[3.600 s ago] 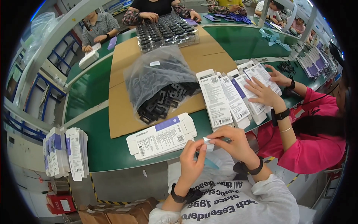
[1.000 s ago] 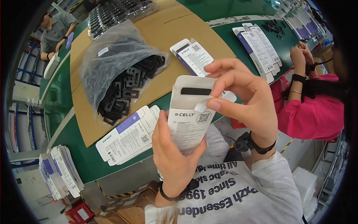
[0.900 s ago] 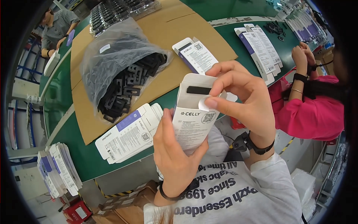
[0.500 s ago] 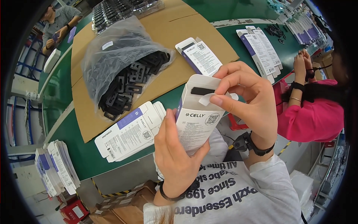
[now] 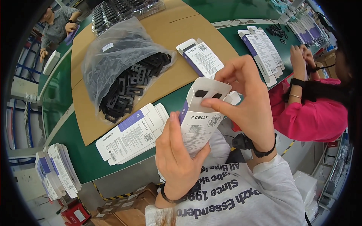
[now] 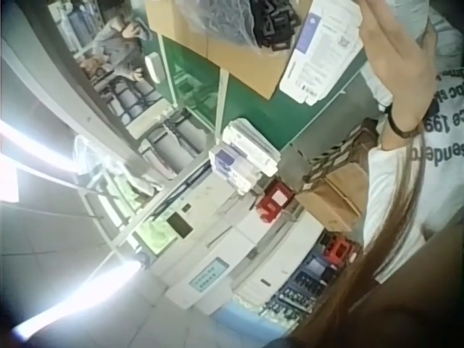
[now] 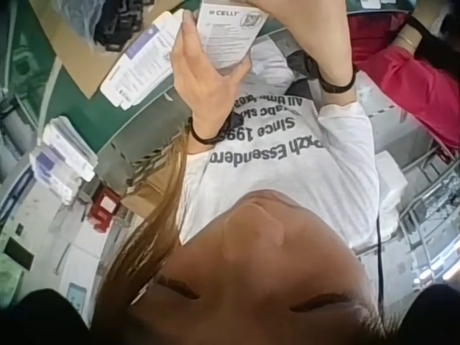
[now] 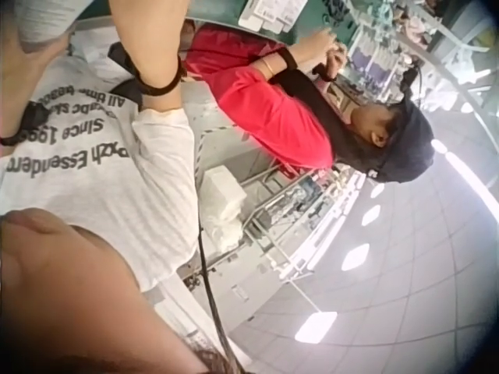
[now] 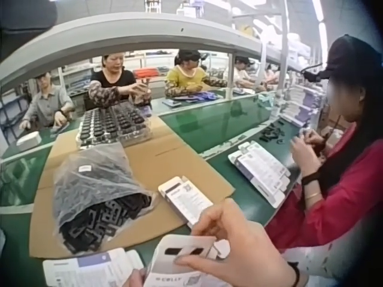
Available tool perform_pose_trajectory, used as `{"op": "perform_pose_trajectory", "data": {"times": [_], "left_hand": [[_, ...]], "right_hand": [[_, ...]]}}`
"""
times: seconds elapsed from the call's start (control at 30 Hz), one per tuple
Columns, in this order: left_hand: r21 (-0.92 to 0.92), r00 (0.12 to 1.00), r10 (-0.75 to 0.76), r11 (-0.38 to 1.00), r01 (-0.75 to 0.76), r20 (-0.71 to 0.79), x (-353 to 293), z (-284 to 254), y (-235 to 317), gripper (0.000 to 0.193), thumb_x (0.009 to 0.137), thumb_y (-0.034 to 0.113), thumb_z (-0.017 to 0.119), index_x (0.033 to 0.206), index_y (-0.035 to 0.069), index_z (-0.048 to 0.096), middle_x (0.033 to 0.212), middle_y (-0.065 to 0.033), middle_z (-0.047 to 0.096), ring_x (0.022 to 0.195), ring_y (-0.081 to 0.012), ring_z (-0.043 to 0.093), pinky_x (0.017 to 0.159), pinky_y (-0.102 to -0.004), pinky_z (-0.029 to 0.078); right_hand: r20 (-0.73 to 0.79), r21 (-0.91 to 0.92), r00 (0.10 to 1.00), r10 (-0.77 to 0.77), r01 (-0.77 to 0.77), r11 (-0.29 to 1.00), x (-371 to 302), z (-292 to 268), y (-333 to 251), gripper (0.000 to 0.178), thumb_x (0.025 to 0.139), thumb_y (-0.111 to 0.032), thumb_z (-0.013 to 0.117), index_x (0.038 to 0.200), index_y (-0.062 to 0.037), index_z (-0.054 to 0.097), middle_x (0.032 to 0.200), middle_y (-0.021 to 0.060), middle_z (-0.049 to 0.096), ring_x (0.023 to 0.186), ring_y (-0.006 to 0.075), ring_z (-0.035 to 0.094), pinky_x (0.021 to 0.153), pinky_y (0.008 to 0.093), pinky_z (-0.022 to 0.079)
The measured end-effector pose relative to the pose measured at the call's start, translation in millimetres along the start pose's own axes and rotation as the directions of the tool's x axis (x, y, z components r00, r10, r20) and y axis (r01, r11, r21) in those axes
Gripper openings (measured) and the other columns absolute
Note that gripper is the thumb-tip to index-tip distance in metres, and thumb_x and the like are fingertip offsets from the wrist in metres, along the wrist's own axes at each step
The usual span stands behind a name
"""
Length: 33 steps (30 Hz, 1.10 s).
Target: The person assembles smartwatch boxes by hand, inserting a black plastic hanger into the top slot of each box. After folding the box closed, they peel a white sticker from a roll and apply it to the box.
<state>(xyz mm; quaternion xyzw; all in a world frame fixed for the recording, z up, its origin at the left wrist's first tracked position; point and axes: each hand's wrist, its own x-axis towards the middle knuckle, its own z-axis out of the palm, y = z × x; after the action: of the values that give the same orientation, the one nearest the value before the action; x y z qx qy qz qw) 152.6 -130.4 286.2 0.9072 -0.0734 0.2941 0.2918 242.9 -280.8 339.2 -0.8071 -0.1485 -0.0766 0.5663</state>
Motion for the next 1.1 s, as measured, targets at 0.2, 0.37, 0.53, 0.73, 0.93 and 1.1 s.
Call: {"op": "perform_pose_trajectory", "data": {"times": [0.2,0.37,0.53,0.73,0.93,1.1], "left_hand": [[0.015,1.000,0.002,1.000,-0.002,-0.006,-1,-1,0,0.092,0.059,0.006,0.085,0.139,-0.011,0.041,0.127,-0.0236,0.057,0.096,-0.0346,0.061,0.079,-0.0383,0.052],[0.011,0.998,0.059,0.998,-0.059,0.009,6,4,1,0.091,0.059,0.007,0.085,0.138,-0.010,0.042,0.127,-0.0225,0.057,0.096,-0.0345,0.061,0.079,-0.0382,0.052],[-0.099,0.993,-0.017,0.995,0.028,0.113,10,11,-3,0.095,0.060,0.011,0.086,0.141,-0.006,0.040,0.129,-0.0225,0.055,0.103,-0.0370,0.060,0.085,-0.0420,0.051],[-0.606,0.900,-0.384,0.671,0.426,0.207,22,56,-8,0.108,0.070,0.021,0.087,0.149,-0.005,0.019,0.143,-0.0268,0.036,0.129,-0.0359,0.045,0.108,-0.0439,0.036],[-0.543,0.989,0.021,0.837,0.062,0.145,35,40,21,0.100,0.077,0.032,0.083,0.151,-0.002,0.025,0.155,-0.0276,0.017,0.140,-0.0447,0.028,0.112,-0.0489,0.032],[-0.147,0.978,0.034,0.989,-0.004,0.206,-5,-11,-65,0.076,0.064,0.021,0.089,0.132,0.009,0.058,0.145,-0.0159,0.041,0.139,-0.0383,0.034,0.110,-0.0473,0.037]], "right_hand": [[0.222,-0.116,0.975,0.030,-0.004,0.993,16,-8,-3,0.021,0.072,0.001,0.081,0.084,0.0011,0.064,0.081,0.0036,0.065,0.075,0.0094,0.063,0.070,0.0236,0.052],[0.300,0.014,0.946,0.124,-0.134,0.991,26,-30,4,0.015,0.073,0.000,0.080,0.078,0.0025,0.066,0.079,0.0023,0.066,0.073,0.0085,0.063,0.066,0.0217,0.051],[0.208,0.105,0.971,0.117,-0.141,0.984,5,-35,37,0.035,0.076,-0.003,0.080,0.109,0.0028,0.067,0.101,0.0094,0.065,0.092,0.0120,0.063,0.080,0.0258,0.052],[0.289,0.164,0.954,0.084,-0.136,0.977,-87,1,59,0.114,0.072,-0.018,0.087,0.154,-0.0080,0.009,0.146,0.0191,0.035,0.123,0.0317,0.053,0.102,0.0444,0.045],[-0.231,-0.142,0.973,0.017,-0.051,0.989,-24,-42,91,0.070,0.084,-0.012,0.074,0.145,0.0018,0.041,0.138,0.0195,0.052,0.124,0.0260,0.053,0.105,0.0363,0.041],[-0.052,-0.400,0.995,0.089,-0.103,0.911,26,-95,155,0.055,0.090,-0.015,0.068,0.139,0.0004,0.049,0.135,0.0173,0.056,0.118,0.0215,0.056,0.101,0.0333,0.043]]}}
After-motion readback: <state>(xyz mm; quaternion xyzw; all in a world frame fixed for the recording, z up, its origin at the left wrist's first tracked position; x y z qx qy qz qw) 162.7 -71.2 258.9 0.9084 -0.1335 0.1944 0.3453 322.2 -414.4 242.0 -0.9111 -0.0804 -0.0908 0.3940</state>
